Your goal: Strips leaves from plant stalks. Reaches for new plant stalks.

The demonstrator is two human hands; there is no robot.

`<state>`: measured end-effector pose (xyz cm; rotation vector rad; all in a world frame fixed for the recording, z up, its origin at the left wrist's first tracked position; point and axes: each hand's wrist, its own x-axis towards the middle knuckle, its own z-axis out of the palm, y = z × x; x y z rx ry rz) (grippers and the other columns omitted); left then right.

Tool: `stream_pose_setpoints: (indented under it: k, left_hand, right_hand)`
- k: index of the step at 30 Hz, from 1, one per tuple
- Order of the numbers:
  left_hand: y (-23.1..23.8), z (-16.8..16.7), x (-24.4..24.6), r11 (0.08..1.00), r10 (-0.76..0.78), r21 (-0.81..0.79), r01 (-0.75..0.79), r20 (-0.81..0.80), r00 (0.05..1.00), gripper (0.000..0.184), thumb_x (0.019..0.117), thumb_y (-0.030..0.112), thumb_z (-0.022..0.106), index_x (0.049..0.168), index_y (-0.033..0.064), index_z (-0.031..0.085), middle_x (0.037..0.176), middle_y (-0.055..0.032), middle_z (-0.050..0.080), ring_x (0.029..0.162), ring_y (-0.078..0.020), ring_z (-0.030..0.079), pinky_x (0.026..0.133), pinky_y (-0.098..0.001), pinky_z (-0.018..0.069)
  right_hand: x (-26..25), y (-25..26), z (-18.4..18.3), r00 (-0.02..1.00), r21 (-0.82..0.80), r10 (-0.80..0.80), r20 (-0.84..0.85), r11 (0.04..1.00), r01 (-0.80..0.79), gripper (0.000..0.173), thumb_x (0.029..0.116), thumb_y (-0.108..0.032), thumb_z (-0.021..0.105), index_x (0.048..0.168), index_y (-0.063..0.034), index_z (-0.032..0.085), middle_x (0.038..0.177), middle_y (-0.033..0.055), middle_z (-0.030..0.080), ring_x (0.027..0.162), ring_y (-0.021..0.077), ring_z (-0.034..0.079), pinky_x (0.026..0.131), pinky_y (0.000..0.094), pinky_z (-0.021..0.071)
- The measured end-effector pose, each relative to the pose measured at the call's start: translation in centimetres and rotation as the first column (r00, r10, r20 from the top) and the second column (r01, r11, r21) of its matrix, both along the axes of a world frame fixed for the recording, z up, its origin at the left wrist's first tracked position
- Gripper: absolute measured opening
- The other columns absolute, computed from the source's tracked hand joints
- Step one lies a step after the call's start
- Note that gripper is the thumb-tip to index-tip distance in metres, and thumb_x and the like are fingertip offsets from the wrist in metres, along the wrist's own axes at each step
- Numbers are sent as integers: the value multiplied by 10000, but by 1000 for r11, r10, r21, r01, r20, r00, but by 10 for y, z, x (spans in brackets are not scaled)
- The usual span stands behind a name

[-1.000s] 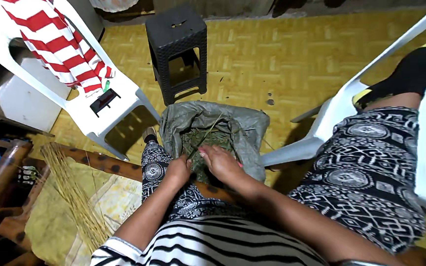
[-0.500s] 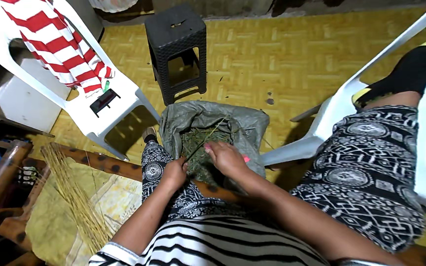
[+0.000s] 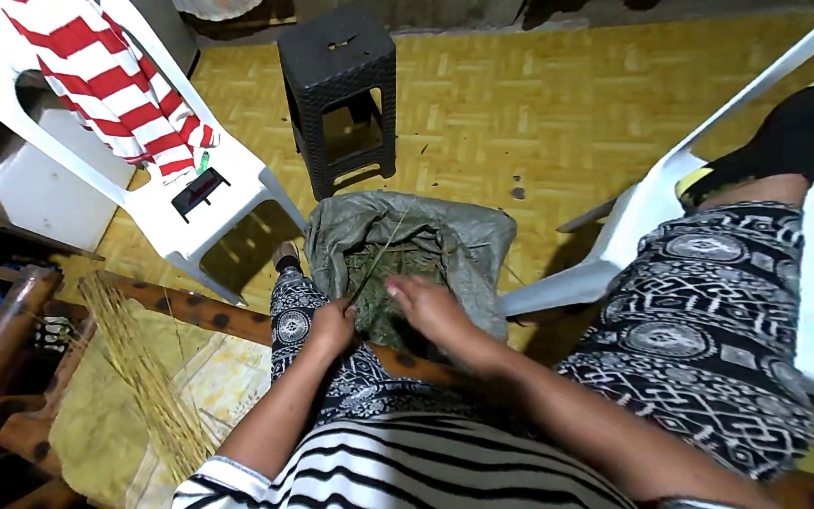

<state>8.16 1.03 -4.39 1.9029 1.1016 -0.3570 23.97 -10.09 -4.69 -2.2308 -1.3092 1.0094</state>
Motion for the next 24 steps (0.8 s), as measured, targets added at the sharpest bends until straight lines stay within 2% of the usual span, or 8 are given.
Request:
stream_pose_setpoints:
  k: [2, 5, 11, 15, 19, 24]
  left_hand:
    - [-2, 0, 5, 1000, 10, 0, -10, 14, 1000, 349, 1104, 211, 454, 1295, -5, 650, 1198, -223, 683, 1146, -322, 653, 1035, -507, 479]
    - [-4, 2, 10, 1000, 5, 4, -5, 34, 999, 348, 1102, 210, 458, 1278, -14, 658, 1209, -220, 684, 1166, -316, 650, 1050, -500, 474]
    - [-4, 1, 10, 1000, -12, -4, 12, 21, 1000, 343, 1102, 197, 450, 1287, -15, 647, 1191, -225, 681, 1132, -320, 654, 1027, -500, 483]
    - [-4, -1, 8, 999, -44, -19, 43, 0, 999, 369, 1118, 218, 413, 1312, -9, 630, 1185, -226, 675, 1125, -330, 650, 1018, -503, 483]
    - [-4, 1, 5, 998, -70, -1, 70, -11, 997, 370, 1119, 210, 410, 1311, -13, 634, 1201, -226, 676, 1147, -324, 647, 1036, -493, 475]
    - [-3, 1, -7, 997, -71, 21, 72, -28, 997, 366, 1113, 187, 414, 1337, -14, 623, 1241, -230, 668, 1182, -327, 640, 1057, -492, 466]
  right_hand:
    - [-16, -1, -2, 997, 9, 82, -7, 997, -82, 469, 1128, -309, 377, 1447, -19, 561, 1364, 253, 612, 1288, 413, 586, 1109, 561, 439]
    - [-22, 0, -6, 992, 19, 118, 46, 993, -119, 467, 1127, -305, 378, 1440, -16, 569, 1334, 252, 630, 1272, 416, 595, 1103, 566, 438]
    - [-15, 3, -6, 979, -71, 131, 156, 990, -121, 488, 1127, -330, 372, 1458, -17, 548, 1383, 251, 601, 1335, 424, 542, 1141, 577, 382]
    - [-11, 4, -11, 971, -73, 116, 208, 992, -103, 469, 1123, -322, 394, 1445, -21, 556, 1328, 251, 622, 1297, 425, 565, 1119, 571, 403]
    - [4, 3, -17, 969, -56, 31, 246, 998, -18, 437, 1116, -297, 432, 1404, -5, 585, 1307, 263, 635, 1287, 439, 574, 1104, 597, 412]
    - [41, -2, -20, 954, -33, -173, 244, 982, 186, 459, 1127, -293, 393, 1381, 36, 588, 1328, 310, 606, 1283, 488, 561, 1073, 646, 425]
